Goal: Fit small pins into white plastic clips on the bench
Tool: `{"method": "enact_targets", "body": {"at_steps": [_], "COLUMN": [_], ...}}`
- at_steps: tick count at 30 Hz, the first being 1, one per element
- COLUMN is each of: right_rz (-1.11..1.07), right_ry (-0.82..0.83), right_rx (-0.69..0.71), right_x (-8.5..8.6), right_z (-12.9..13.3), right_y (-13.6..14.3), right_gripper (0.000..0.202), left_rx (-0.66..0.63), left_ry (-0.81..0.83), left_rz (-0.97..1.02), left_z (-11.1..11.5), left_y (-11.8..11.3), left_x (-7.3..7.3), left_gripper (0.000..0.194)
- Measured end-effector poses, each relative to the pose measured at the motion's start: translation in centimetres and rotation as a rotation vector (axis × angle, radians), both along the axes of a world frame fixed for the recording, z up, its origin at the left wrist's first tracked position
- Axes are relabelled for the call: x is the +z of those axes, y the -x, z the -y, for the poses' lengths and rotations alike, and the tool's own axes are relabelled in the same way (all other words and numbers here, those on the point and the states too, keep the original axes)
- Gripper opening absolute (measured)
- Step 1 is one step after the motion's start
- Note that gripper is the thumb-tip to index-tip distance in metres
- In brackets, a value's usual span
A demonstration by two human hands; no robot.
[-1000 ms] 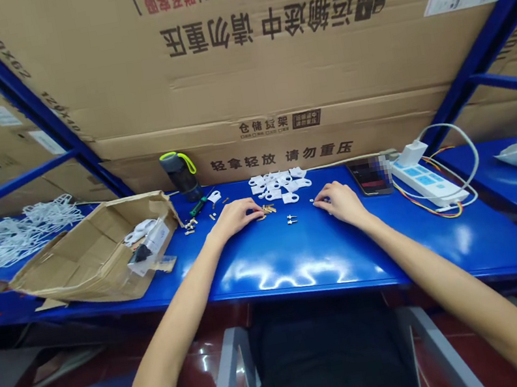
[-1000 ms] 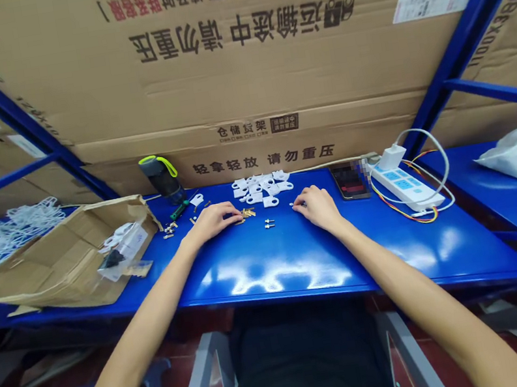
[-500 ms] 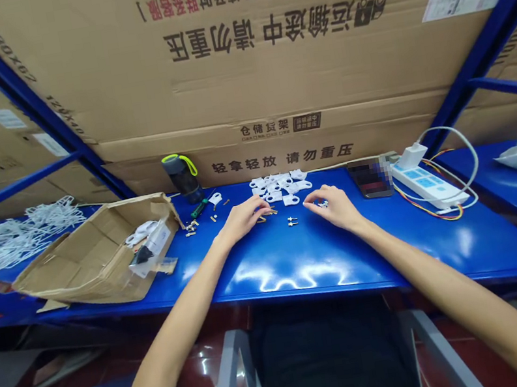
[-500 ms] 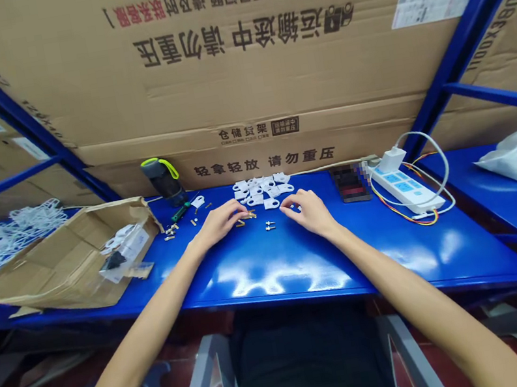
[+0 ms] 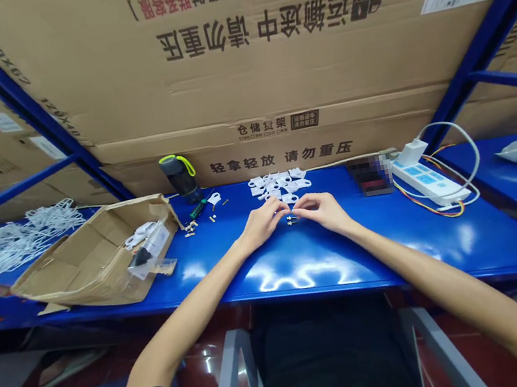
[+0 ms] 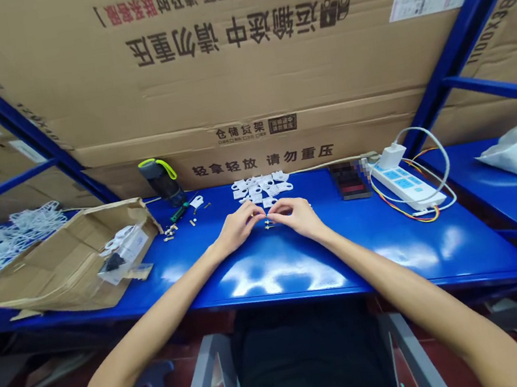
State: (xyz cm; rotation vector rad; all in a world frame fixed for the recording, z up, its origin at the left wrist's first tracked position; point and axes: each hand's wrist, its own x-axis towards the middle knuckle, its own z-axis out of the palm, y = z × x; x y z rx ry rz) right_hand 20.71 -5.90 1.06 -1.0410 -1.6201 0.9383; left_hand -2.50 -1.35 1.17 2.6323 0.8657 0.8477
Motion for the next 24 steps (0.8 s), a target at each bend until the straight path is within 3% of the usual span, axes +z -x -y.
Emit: {"method": "enact_targets", "body": {"at_steps": [6,14,18,24], "right_rz": [-0.110,-0.101,-0.066,0.029], "right_ry": [0.084,0.035,-0.031,-0.132], "right_rx": [0.010,-0.042,-0.110,-0.192], "right_x": [-0.1,0.0,0.1,0.6], "right_z": [0.0,0.0,-0.5,-0.7], "right_y": [0.3,0.4,-0.6,-1.9], "right_gripper": [0.042,0.039,0.034,0.030], "left_rx": [0.051,0.082,0.109,-0.042], "left_ry": [-0.050,-0.100,-0.098,-0.051], "left_rz": [0.009,-0.016,-0.001,-0.106], "left_z": [0.3,0.4,-0.7,-2.1], "left_y": [-0.4,-0.6,1.3,4.2], "left_x": [-0.2,-0.1,0.7,1.3], "left_gripper": [0.038,0.035,0.036,0.034]}}
